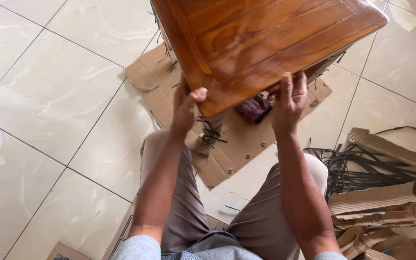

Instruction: Wrapping the legs of a wooden stool with protective plastic straps.

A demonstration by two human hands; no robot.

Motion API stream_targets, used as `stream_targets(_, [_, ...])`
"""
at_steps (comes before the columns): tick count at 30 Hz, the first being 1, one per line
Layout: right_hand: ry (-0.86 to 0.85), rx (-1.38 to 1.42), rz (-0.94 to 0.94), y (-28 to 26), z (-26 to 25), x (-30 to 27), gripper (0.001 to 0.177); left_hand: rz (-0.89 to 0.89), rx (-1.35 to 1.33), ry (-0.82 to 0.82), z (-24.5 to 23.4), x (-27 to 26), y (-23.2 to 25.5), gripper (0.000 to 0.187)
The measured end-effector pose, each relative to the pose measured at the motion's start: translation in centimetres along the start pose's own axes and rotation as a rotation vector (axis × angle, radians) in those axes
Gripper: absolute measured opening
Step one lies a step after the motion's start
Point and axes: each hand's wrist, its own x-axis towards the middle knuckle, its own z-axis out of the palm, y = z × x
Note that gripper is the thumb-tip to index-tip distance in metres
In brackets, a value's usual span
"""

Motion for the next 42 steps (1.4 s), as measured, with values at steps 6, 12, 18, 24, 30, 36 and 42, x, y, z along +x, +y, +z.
stream_targets(6, [0.118, -0.216, -0.082, -0.4, -2.2, 1.8, 0.035, 0.033, 0.041, -0.042, -4.3, 2.0, 1.3, 0.055])
stream_targets(12, [0.37, -0.282, 0.061, -1.1, -9.1, 8.7, 0.052, 0.236, 0.183, 0.099, -1.1, -2.1, 0.4, 0.063])
stream_targets(18, [-0.007, -0.433, -0.038, 2.6, -12.8, 14.4, 0.088, 0.404, 0.605, 0.198, 0.9, -4.9, -4.3, 0.06])
stream_targets(24, [-0.122, -0.115, 0.059, 7.3, -18.9, 19.2, 0.091, 0.368, 0.569, 0.296, 1.6, -3.9, -8.2, 0.064])
stream_targets(30, [-0.159, -0.115, 0.129, 9.2, -19.7, 20.8, 0.092, 0.316, 0.581, 0.4, 2.8, -4.4, -7.5, 0.042])
stream_targets(36, [-0.161, -0.152, 0.166, 8.2, -19.1, 20.1, 0.093, 0.393, 0.705, 0.535, 1.8, -3.6, -11.7, 0.049])
stream_targets(42, [-0.142, -0.193, 0.197, 6.5, -18.6, 17.4, 0.094, 0.498, 0.869, 0.73, -2.8, -2.3, -17.1, 0.056])
